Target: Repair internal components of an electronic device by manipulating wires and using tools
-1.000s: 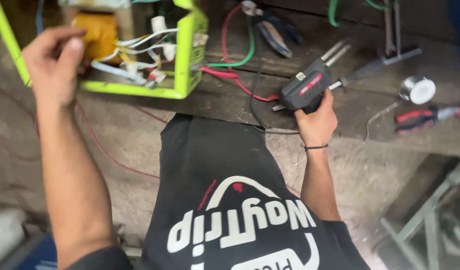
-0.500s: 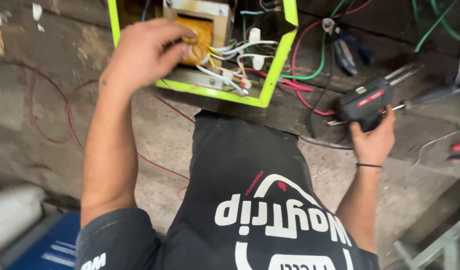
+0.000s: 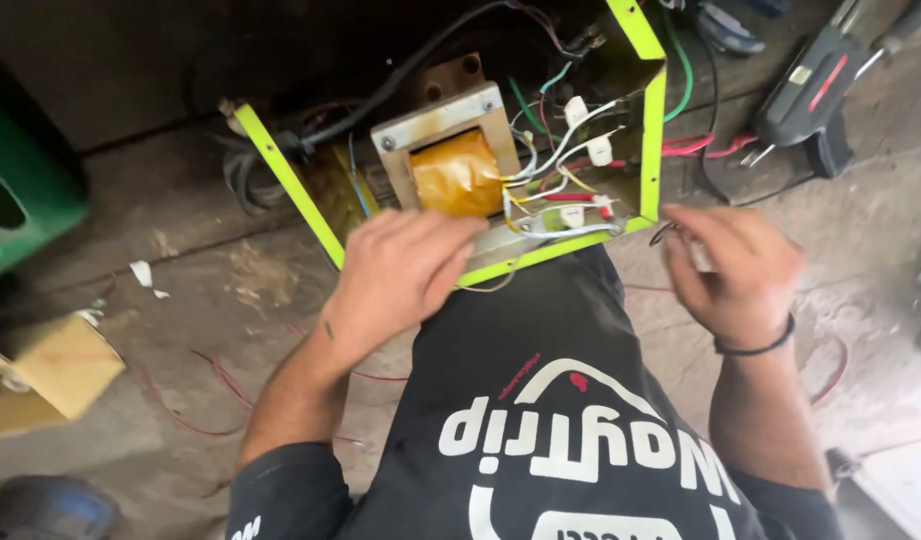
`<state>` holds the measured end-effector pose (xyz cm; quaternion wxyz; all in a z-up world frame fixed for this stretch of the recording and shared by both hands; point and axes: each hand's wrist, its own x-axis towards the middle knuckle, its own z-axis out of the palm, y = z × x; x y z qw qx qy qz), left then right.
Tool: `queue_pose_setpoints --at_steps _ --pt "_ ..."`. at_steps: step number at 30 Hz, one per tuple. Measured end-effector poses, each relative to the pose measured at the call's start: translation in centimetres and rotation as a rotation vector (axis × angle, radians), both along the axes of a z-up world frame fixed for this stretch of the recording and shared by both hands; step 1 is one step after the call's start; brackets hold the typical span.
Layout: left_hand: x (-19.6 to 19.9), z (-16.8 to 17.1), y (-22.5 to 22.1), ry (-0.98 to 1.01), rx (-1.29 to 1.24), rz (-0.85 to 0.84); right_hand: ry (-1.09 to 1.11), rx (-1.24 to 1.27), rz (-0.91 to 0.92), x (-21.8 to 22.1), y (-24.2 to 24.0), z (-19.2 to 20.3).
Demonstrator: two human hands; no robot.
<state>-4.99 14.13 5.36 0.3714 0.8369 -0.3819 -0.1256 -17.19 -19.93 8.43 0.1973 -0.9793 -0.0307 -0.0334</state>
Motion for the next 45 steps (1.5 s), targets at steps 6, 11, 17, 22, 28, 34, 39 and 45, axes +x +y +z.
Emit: queue_pose_setpoints --at_steps 6,11,17,22,28,34,39,45 --pt "-0.2 -1.7 2.5 0.01 -0.124 0.02 0.081 -0.506 0.237 6.3 2.4 -0.1" --pt "0.3 -2.1 2.6 0.04 -0.292 0.052 0.173 -0.698 0.543 10.4 0.9 1.1" --pt "0.5 -1.9 2.3 0.064 -0.258 0.063 0.171 -0.764 0.783 13.1 1.5 -0.8" --pt "0.4 -1.7 2.2 0.08 -0.251 0.092 0.148 -0.685 0.805 12.7 0.8 -2.0" --pt "0.3 -1.4 1.9 0.075 -0.232 0.079 0.084 -0.706 0.799 11.9 0.9 -1.6" --pt "-0.1 -1.4 2.0 0.098 -0.212 0.077 -0.039 -0.595 0.495 7.0 -0.5 1.1" --pt "-0.4 -1.3 1.6 0.097 -0.192 0.099 -0.045 -0.091 0.095 -1.4 -1.6 -1.0" --pt "-0.2 -0.8 0.8 0.071 -0.117 0.094 -0.034 0.222 -0.133 -4.1 0.6 -1.7"
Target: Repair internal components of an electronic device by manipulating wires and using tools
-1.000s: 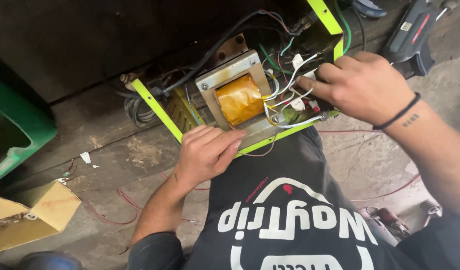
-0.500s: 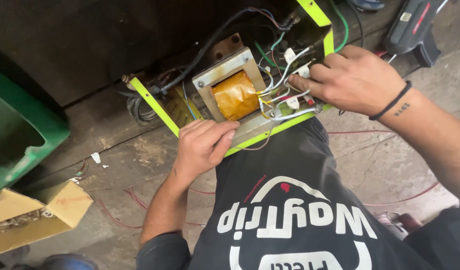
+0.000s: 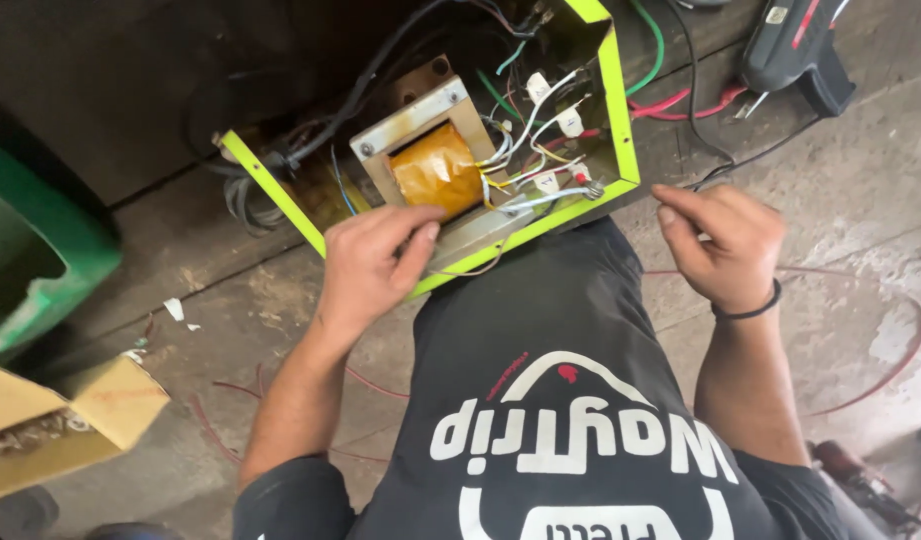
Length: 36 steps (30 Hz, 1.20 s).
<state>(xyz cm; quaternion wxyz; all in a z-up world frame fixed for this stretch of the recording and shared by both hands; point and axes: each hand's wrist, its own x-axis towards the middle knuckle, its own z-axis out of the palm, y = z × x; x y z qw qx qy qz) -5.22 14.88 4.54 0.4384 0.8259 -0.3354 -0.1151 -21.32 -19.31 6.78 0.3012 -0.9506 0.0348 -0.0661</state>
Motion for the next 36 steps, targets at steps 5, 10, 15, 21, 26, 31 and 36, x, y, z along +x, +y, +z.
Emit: queue_pose_setpoints --at_steps 5,10,15,21,26,31,36 --pt "-1.0 0.8 -1.9 -0.025 0.006 0.095 -0.057 0.181 0.122 3.7 -2.2 -0.8" --pt "-3.2 2.5 -6.2 -0.057 -0.017 0.16 0.004 0.165 0.364 8.5 -1.5 -0.7" --pt "-5.6 2.5 -7.4 -0.119 0.027 0.284 0.06 0.295 0.55 11.8 -1.4 -0.5" --pt "-7.7 3.5 -8.3 -0.065 0.026 0.367 0.034 0.221 0.721 15.5 -1.0 -0.8" --pt "-7.2 3.4 -8.4 -0.076 0.028 0.383 0.017 0.135 0.808 18.3 0.7 0.8" --pt "-3.1 3.7 -8.3 0.168 0.06 0.383 0.062 0.256 0.823 18.1 1.2 1.1" --pt "0.8 0.3 -8.9 0.236 -0.032 0.129 0.044 0.31 0.717 16.5 1.2 0.4"
